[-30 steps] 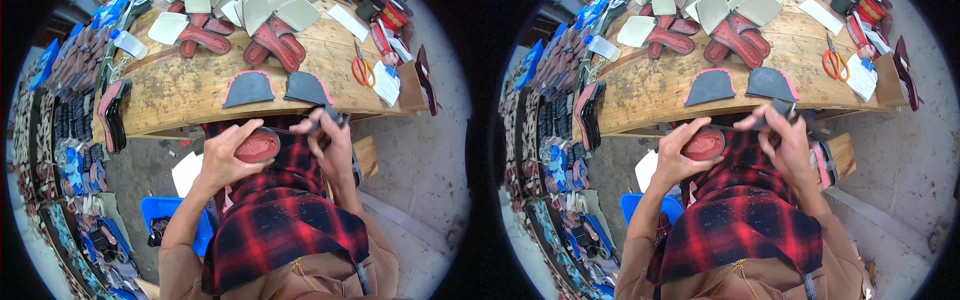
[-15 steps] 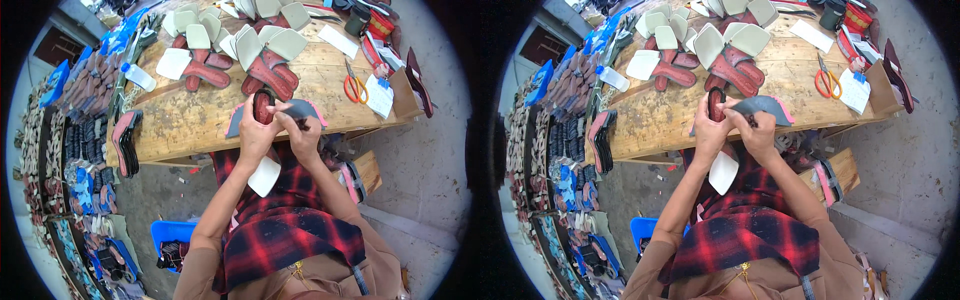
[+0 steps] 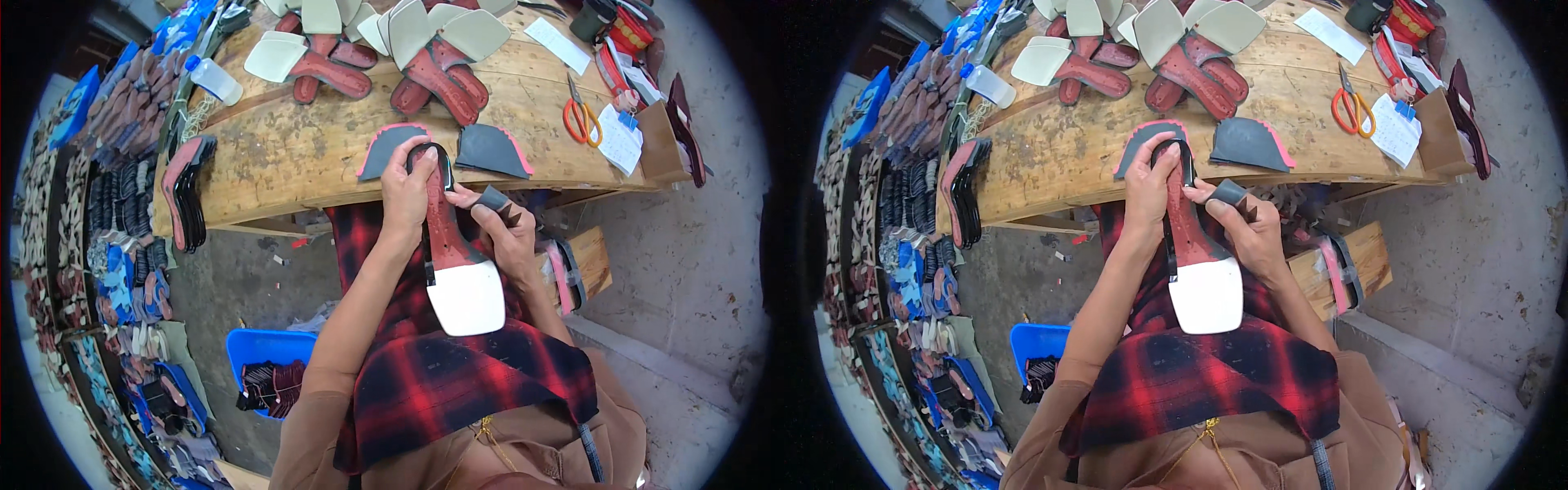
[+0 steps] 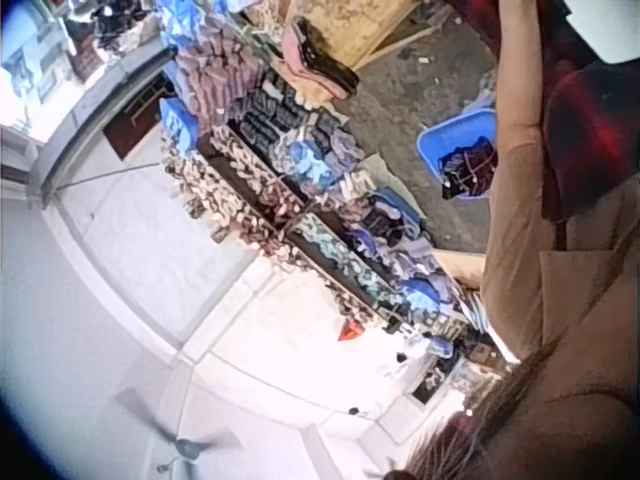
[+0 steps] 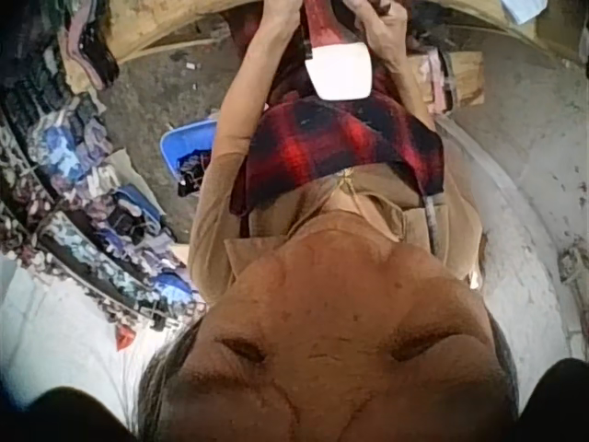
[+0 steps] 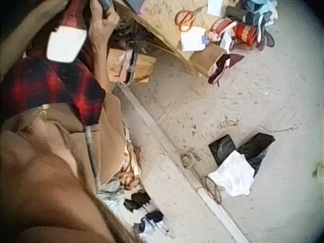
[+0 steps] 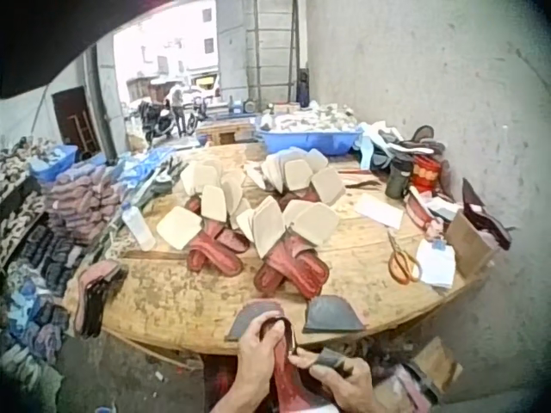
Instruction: The person assembles slipper components by hand at a wooden workbench. They repeatedly pick up a red slipper upper, a white insole, and a black sole piece, then press them together to form a complete slipper. The assembled slippers are placed on the table.
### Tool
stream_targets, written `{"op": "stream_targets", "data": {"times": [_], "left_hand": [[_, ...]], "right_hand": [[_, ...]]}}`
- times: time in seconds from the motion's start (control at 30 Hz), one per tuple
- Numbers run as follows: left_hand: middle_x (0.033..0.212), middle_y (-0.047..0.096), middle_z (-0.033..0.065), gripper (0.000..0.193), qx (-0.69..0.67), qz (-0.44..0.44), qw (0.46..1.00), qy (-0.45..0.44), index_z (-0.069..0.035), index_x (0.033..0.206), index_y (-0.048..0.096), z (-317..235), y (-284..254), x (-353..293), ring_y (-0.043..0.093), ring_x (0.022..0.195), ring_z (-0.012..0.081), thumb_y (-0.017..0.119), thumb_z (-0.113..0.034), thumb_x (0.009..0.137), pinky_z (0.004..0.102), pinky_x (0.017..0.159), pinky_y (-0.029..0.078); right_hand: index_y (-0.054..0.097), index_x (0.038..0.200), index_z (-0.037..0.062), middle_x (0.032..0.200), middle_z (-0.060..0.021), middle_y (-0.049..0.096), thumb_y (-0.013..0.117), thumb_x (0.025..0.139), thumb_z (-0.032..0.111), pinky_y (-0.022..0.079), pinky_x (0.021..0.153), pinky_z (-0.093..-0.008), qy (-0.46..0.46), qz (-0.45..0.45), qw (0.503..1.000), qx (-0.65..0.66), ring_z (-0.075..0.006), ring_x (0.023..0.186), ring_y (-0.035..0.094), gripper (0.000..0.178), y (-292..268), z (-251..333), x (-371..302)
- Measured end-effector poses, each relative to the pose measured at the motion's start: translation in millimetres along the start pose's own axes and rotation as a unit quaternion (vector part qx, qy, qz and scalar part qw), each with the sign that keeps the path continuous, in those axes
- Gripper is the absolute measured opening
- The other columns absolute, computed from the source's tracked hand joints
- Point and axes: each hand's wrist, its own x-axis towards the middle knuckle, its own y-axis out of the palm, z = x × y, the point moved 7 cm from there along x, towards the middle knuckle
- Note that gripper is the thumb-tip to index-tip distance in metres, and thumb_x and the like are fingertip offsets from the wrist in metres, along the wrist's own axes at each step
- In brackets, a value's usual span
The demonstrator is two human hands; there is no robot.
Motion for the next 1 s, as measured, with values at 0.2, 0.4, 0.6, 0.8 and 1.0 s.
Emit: {"op": "stream_targets", "data": {"times": [0.2, 0.4, 0.6, 0.8, 1.0], "left_hand": [[0.093, 0.06, -0.0001, 0.024, -0.151, -0.036, 0.979, -0.132, -0.008, 0.121, 0.058, 28, -9, 3, 0.057, 0.081, 0.0089, 0.055, -0.012, 0.097, 0.0249, 0.073, 0.049], [0.088, 0.062, 0.0053, 0.016, -0.424, 0.077, 0.883, -0.184, -0.009, 0.097, 0.059, 26, -44, -10, 0.06, 0.077, 0.016, 0.052, -0.023, 0.1, 0.0343, 0.074, 0.053], [0.112, 0.061, 0.007, 0.032, -0.156, -0.136, 0.978, 0.024, -0.007, 0.111, 0.061, -100, -130, -71, 0.06, 0.105, 0.0211, 0.046, -0.033, 0.103, 0.0369, 0.092, 0.049], [0.109, 0.057, 0.0083, 0.063, 0.381, 0.05, 0.919, 0.089, 0.002, 0.113, 0.063, -110, -128, -129, 0.057, 0.106, 0.0202, 0.09, -0.021, 0.061, 0.0312, 0.094, 0.044], [0.106, 0.05, 0.0032, 0.068, 0.106, 0.233, 0.963, -0.082, 0.005, 0.127, 0.058, -48, -113, -127, 0.049, 0.102, 0.0152, 0.084, -0.013, 0.067, 0.027, 0.093, 0.038]], "right_hand": [[0.065, 0.118, -0.0039, 0.14, -0.0181, 0.052, 0.052, 0.099, 0.034, 0.032, 0.112, -0.0393, -0.006, 0.144, 0.989, 0.025, -0.0251, 0.132, 0.045, 0.044, 4, -11, 5], [0.04, 0.142, 0.0017, 0.145, -0.0107, 0.041, 0.084, 0.067, 0.032, 0.041, 0.104, -0.0381, -0.044, 0.171, 0.984, -0.039, -0.0234, 0.129, 0.046, 0.092, 77, -17, -1], [0.045, 0.135, 0.0025, 0.109, -0.0059, 0.057, 0.076, 0.08, 0.026, 0.047, 0.089, -0.0325, -0.047, 0.225, 0.968, 0.099, -0.0155, 0.103, 0.056, 0.067, 157, 25, 47], [0.038, 0.145, 0.0025, 0.077, 0.0035, 0.053, 0.065, 0.088, 0.032, 0.026, 0.045, -0.0189, 0.17, 0.3, 0.901, 0.263, -0.0016, 0.051, 0.035, 0.07, 163, -35, 0], [0.051, 0.13, 0.0022, 0.118, -0.0167, 0.065, 0.043, 0.103, 0.038, 0.034, 0.041, -0.0201, 0.314, 0.116, 0.871, 0.36, -0.0104, 0.066, 0.06, 0.046, 106, -60, -21]]}}
